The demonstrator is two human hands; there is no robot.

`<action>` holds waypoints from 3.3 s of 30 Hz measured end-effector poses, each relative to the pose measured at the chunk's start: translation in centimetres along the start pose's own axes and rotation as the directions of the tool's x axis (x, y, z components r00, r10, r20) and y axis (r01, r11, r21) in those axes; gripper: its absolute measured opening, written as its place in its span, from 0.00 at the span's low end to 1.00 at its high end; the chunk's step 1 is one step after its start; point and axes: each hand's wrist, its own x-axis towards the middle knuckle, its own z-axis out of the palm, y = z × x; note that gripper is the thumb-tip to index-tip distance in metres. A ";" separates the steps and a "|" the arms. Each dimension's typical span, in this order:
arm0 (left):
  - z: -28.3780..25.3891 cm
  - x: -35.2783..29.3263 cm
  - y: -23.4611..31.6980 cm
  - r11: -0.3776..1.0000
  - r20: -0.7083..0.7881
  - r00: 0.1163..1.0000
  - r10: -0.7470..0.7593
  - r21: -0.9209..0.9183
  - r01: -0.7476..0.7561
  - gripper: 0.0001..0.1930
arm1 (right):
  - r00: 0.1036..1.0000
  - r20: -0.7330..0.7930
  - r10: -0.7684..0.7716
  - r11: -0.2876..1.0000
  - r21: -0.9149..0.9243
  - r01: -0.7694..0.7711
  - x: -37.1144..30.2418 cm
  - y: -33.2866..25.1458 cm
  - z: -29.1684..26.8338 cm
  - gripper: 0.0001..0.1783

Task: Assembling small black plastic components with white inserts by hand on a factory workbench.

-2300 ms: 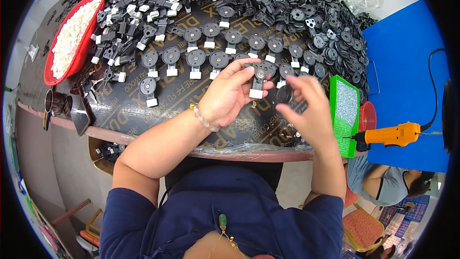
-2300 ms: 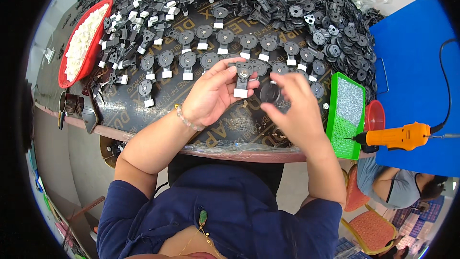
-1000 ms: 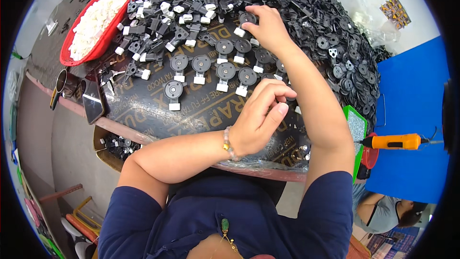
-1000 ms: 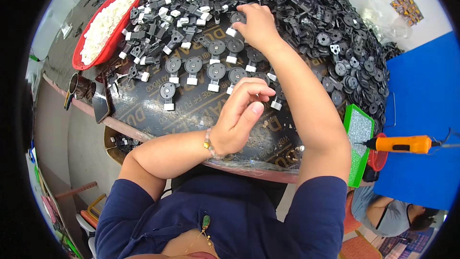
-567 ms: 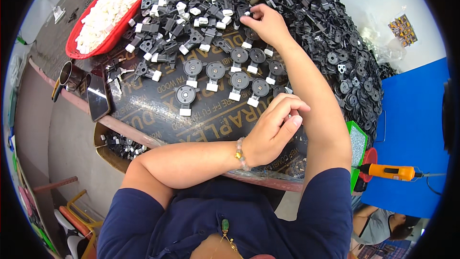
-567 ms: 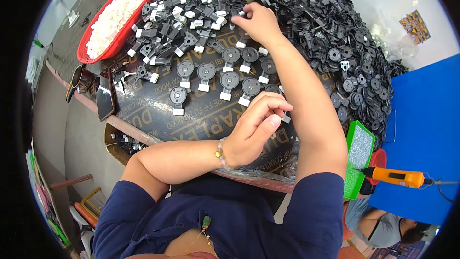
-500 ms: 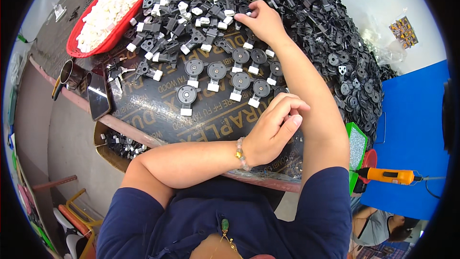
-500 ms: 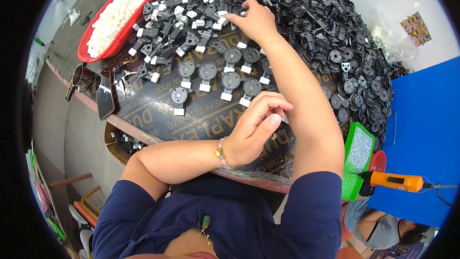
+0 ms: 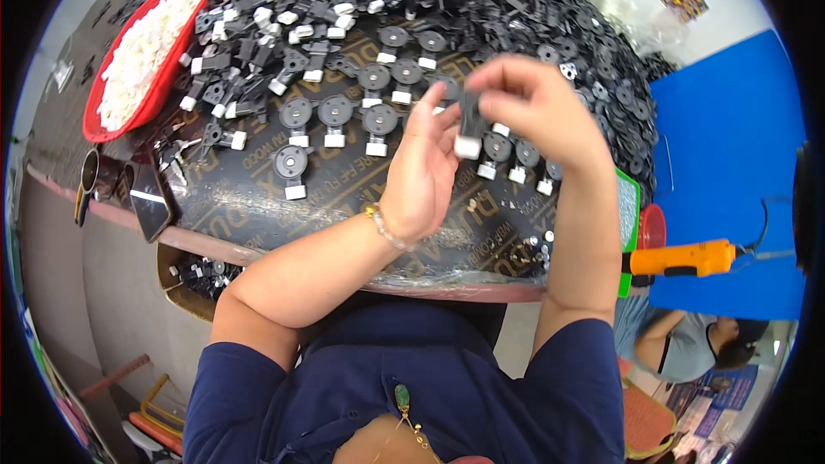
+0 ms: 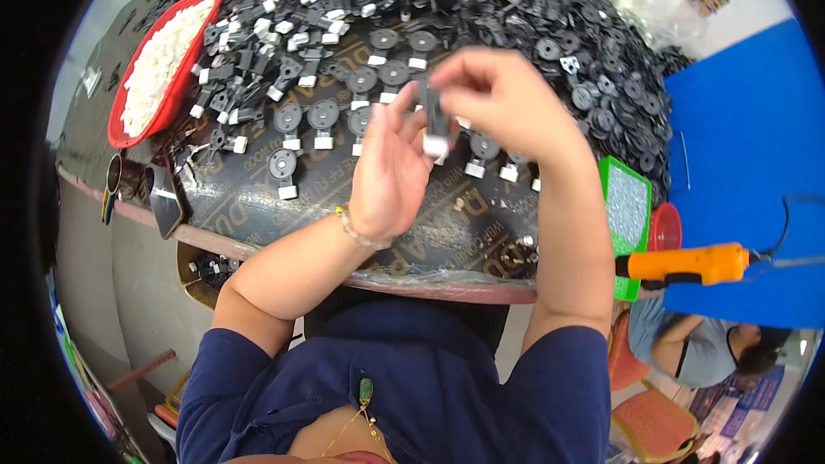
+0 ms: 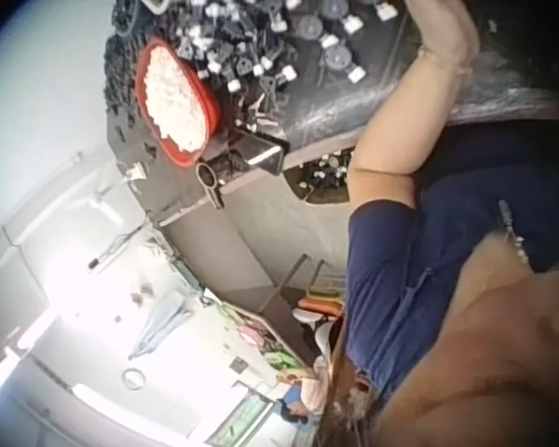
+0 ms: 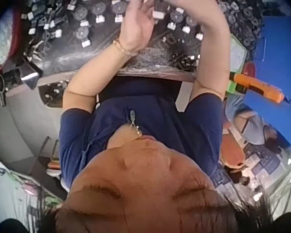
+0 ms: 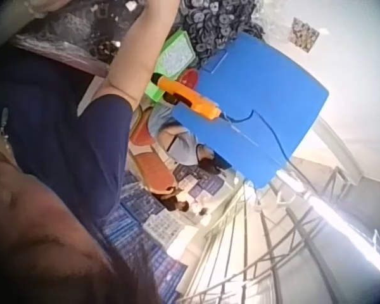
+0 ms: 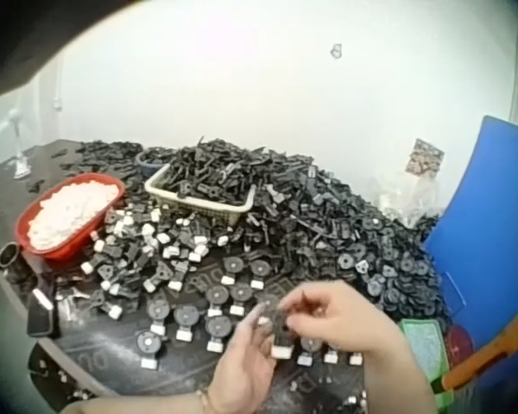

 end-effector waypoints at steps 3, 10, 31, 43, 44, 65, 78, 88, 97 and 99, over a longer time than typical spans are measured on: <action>-0.2 -0.8 -0.5 0.955 0.176 0.943 -0.281 0.148 0.257 0.22 | 0.985 -0.163 -0.050 0.988 -0.149 0.026 -6.9 0.6 1.1 0.16; -1.0 -0.5 -1.4 0.871 0.049 0.883 -0.466 0.202 0.448 0.17 | 0.892 -0.447 0.069 0.818 -0.487 -0.307 -19.3 7.7 1.7 0.06; -1.1 -1.1 -2.3 0.787 0.087 0.806 -0.585 0.299 0.539 0.21 | 0.979 -0.112 -0.171 0.632 -0.775 0.022 -17.7 9.3 1.3 0.04; -1.1 -0.9 -2.4 0.740 0.071 0.755 -0.652 0.278 0.613 0.18 | 0.858 -0.176 -0.483 0.713 -0.647 0.269 -13.1 6.8 2.5 0.10; -0.9 -0.8 -2.4 0.747 0.060 0.766 -0.640 0.282 0.602 0.18 | 0.850 -0.244 -0.467 0.701 -0.687 0.188 -13.3 7.3 1.4 0.09; -1.1 -0.3 -1.7 0.790 0.005 0.845 -0.535 0.359 0.498 0.18 | 0.796 -0.605 -0.011 0.427 -0.723 -0.543 -8.5 19.9 -14.7 0.24; -1.0 -0.2 -1.2 0.858 0.021 0.866 -0.499 0.155 0.490 0.20 | 0.864 -0.489 -0.121 0.955 -0.295 -0.033 -7.8 8.9 -4.3 0.07; -1.1 -0.1 -1.5 0.901 -0.030 0.903 -0.429 0.053 0.430 0.16 | 0.926 -0.227 -0.300 0.899 -0.393 0.195 -8.3 5.7 1.8 0.14; -1.0 -0.3 -1.4 0.917 0.035 0.919 -0.393 0.081 0.390 0.17 | 0.966 -0.127 -0.226 0.861 -0.489 0.137 -8.0 4.3 1.8 0.31; -1.1 -0.4 -1.4 0.921 0.039 0.922 -0.384 0.082 0.380 0.17 | 0.971 -0.102 -0.215 0.859 -0.493 0.138 -7.7 3.9 1.7 0.30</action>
